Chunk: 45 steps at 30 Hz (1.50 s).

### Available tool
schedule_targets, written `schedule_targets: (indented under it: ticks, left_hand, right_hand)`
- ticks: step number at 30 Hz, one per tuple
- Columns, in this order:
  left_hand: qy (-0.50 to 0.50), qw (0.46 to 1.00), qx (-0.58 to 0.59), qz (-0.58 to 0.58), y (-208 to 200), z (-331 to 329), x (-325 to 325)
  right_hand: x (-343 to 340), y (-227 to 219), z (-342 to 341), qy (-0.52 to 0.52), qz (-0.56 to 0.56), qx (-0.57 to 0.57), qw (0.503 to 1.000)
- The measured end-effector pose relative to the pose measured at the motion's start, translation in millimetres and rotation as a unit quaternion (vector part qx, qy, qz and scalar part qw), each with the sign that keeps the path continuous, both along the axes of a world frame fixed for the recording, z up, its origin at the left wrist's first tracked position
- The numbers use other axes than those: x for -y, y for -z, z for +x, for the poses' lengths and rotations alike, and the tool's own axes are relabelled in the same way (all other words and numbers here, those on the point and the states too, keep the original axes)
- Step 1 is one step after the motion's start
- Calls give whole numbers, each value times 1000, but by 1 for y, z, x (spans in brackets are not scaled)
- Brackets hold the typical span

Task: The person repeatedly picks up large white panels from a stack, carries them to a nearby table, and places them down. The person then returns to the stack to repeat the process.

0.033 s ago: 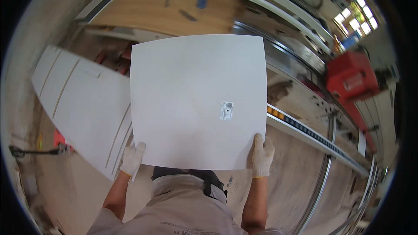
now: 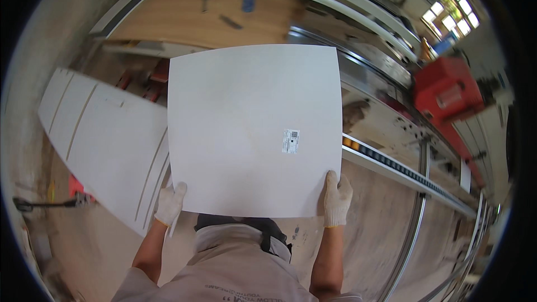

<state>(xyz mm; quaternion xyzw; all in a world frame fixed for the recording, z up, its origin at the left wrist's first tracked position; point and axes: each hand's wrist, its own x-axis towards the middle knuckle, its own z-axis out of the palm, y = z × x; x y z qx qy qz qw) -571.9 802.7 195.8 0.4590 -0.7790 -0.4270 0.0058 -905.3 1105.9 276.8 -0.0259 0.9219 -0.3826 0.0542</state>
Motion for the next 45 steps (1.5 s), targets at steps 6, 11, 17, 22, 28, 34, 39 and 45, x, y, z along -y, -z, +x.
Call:
schedule_targets:
  ticks: [6,11,17,22,28,34,39,45]
  left_hand:
    - [26,1000,7,-7,-2,-108,38]
    - [89,992,-69,-52,-9,-199,80]
    - [118,992,-48,-20,-20,-286,102]
    - [388,890,-11,-237,-7,-315,85]
    - [416,879,2,-232,3,-324,60]
    - [421,890,-67,-164,-10,-333,66]
    - [463,816,-154,-309,15,-340,107]
    - [128,956,197,-178,150,-434,217]
  right_hand:
    - [-34,3,-45,60,-47,25,997]
    - [-22,14,-84,121,-91,61,987]
    - [-3,-7,-125,144,117,56,981]
    - [36,-17,-103,14,251,-201,947]
    - [104,17,-79,-260,164,-208,929]
    - [106,34,-86,-226,140,-288,920]
    - [103,34,-90,-251,105,-288,918]
    - [74,4,-67,-197,51,-217,955]
